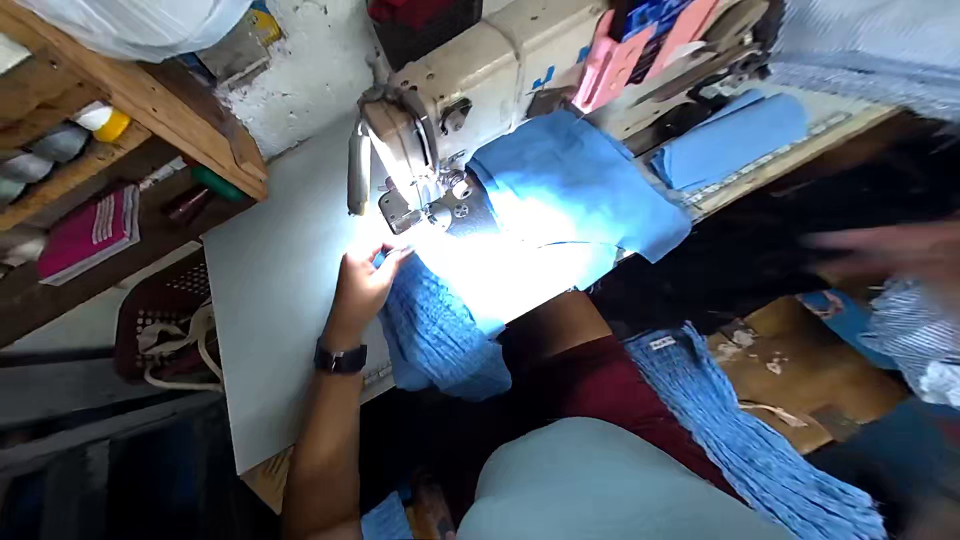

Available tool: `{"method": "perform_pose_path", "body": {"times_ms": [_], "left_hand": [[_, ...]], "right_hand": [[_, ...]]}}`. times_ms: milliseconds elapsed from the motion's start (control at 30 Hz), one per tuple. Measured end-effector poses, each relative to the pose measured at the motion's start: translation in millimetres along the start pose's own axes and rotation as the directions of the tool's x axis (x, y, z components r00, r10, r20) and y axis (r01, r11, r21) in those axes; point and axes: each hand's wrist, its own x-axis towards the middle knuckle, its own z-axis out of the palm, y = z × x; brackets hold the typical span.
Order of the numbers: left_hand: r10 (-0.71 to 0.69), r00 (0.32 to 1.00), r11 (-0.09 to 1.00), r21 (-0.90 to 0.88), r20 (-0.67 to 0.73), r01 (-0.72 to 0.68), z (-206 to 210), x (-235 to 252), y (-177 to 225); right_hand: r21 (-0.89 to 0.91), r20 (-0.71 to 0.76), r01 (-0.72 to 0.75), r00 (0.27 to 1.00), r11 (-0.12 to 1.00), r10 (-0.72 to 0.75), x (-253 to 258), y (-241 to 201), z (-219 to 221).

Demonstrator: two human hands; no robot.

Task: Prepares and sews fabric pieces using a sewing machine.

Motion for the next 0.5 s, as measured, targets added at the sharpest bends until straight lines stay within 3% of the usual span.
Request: {"method": "perform_pose_path", "body": {"times_ms": [33, 100, 200, 300, 400, 500], "left_hand": [[0.023, 1.000, 0.998, 0.051, 0.010, -0.024, -5, -1, 8], [0.079, 0.997, 0.990, 0.118, 0.007, -0.079, -13, -12, 27], [0.217, 0.975, 0.964, 0.166, -0.043, -0.207, -21, -37, 58], [0.203, 0.976, 0.957, 0.226, -0.079, -0.180, -31, -64, 83], [0.047, 0.999, 0.996, 0.072, 0.024, -0.049, -41, -86, 94], [0.033, 0.987, 0.999, 0.004, 0.158, -0.034, -54, -84, 103]], "right_hand": [[0.034, 0.093, 0.132, 0.987, 0.991, -0.135, 24, -1, 45], [0.262, 0.289, 0.276, 0.892, 0.925, -0.348, 58, -15, 133], [0.562, 0.453, 0.280, 0.683, 0.778, -0.573, 84, -53, 217], [0.667, 0.432, 0.277, 0.612, 0.691, -0.662, 75, -82, 234], [0.660, 0.473, 0.200, 0.639, 0.724, -0.607, 53, -89, 227], [0.682, 0.514, 0.070, 0.662, 0.728, -0.546, 28, -101, 208]]}}
